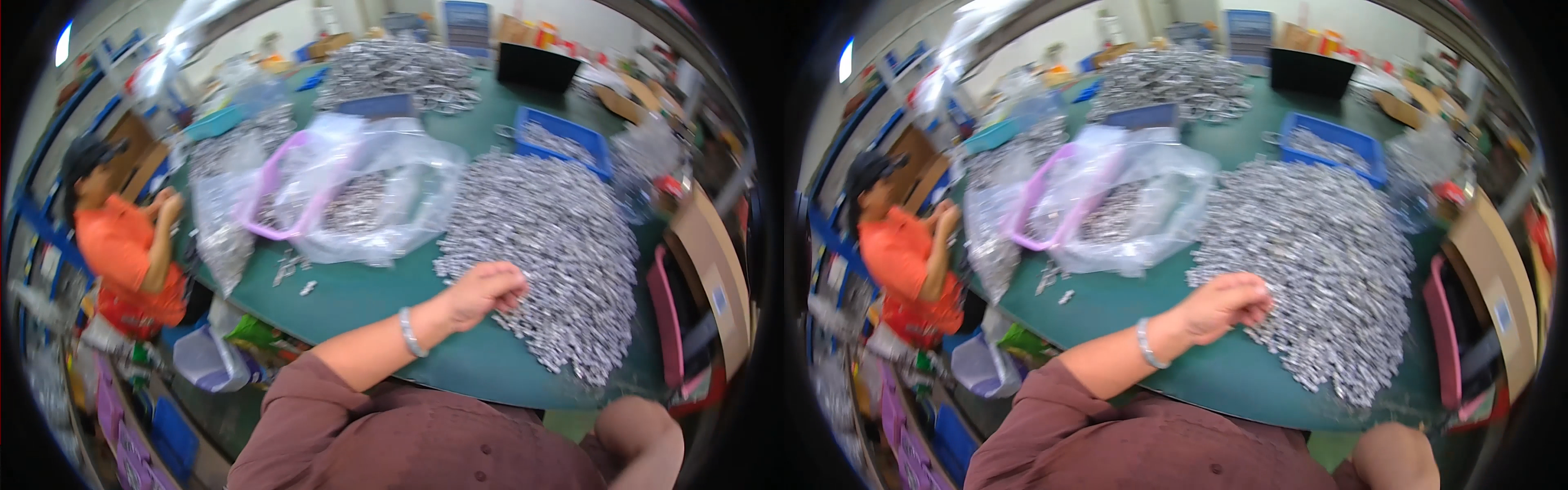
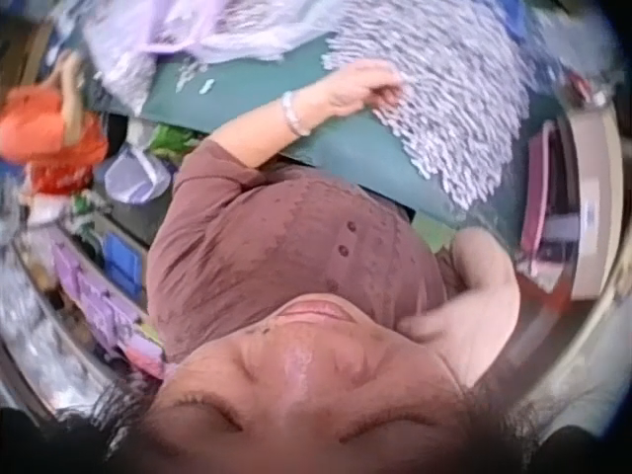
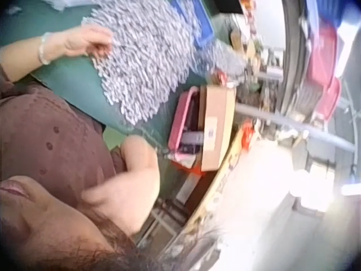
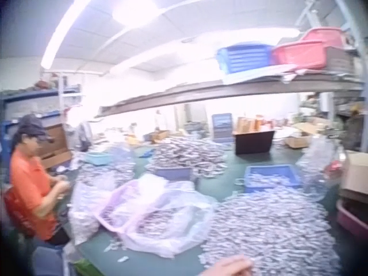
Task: The person picks up small metal components from a pile on the table and connects the pieces together by hand.
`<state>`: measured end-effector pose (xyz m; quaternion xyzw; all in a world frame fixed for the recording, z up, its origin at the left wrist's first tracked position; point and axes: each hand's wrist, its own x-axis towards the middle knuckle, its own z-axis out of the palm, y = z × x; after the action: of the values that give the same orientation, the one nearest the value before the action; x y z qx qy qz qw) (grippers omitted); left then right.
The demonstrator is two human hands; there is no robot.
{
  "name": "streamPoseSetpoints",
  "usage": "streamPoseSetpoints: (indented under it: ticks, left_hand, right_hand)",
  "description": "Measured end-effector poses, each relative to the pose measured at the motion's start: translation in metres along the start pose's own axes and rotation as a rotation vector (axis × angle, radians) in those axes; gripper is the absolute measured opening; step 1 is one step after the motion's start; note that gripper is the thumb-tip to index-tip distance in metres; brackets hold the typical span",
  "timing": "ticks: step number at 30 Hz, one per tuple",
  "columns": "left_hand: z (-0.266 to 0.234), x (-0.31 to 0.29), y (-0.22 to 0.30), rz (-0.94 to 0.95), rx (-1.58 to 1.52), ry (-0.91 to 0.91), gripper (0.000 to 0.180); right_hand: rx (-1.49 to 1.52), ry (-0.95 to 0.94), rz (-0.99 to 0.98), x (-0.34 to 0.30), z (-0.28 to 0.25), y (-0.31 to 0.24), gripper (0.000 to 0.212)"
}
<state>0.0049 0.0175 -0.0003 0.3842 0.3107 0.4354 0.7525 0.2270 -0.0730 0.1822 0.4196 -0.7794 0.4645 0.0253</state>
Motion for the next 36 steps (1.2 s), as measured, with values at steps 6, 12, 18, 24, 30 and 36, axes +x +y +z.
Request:
streamPoseSetpoints:
  ticks: [6, 12, 18, 24, 30, 36]
  left_hand:
    - [0.002, 0.012, 0.014, 0.163, 0.203, 0.017, 0.014]
    - [0.004, 0.015, 0.011, 0.256, 0.304, -0.048, 0.017]
    - [0.001, 0.010, 0.004, 0.294, 0.357, -0.052, 0.024]
    - [-0.002, 0.007, 0.003, 0.205, 0.099, -0.004, 0.028]
    - [0.002, 0.005, 0.001, 0.215, 0.077, -0.003, 0.023]
    - [0.003, 0.004, 0.001, 0.214, 0.094, -0.003, 0.020]
  right_hand:
    - [-0.160, 1.057, 0.296, -0.077, -0.003, 0.061, 0.028]
    - [-0.553, 1.388, 0.908, -0.110, -0.014, 0.128, 0.024]
    - [-0.470, 1.408, 0.914, -0.109, -0.011, 0.146, 0.015]
    - [0.044, 1.679, 0.796, -0.119, -0.002, 0.157, 0.015]
    - [0.179, 1.715, 0.733, -0.120, -0.001, 0.160, 0.015]
    - [0.230, 1.701, 0.728, -0.124, 0.002, 0.164, 0.017]
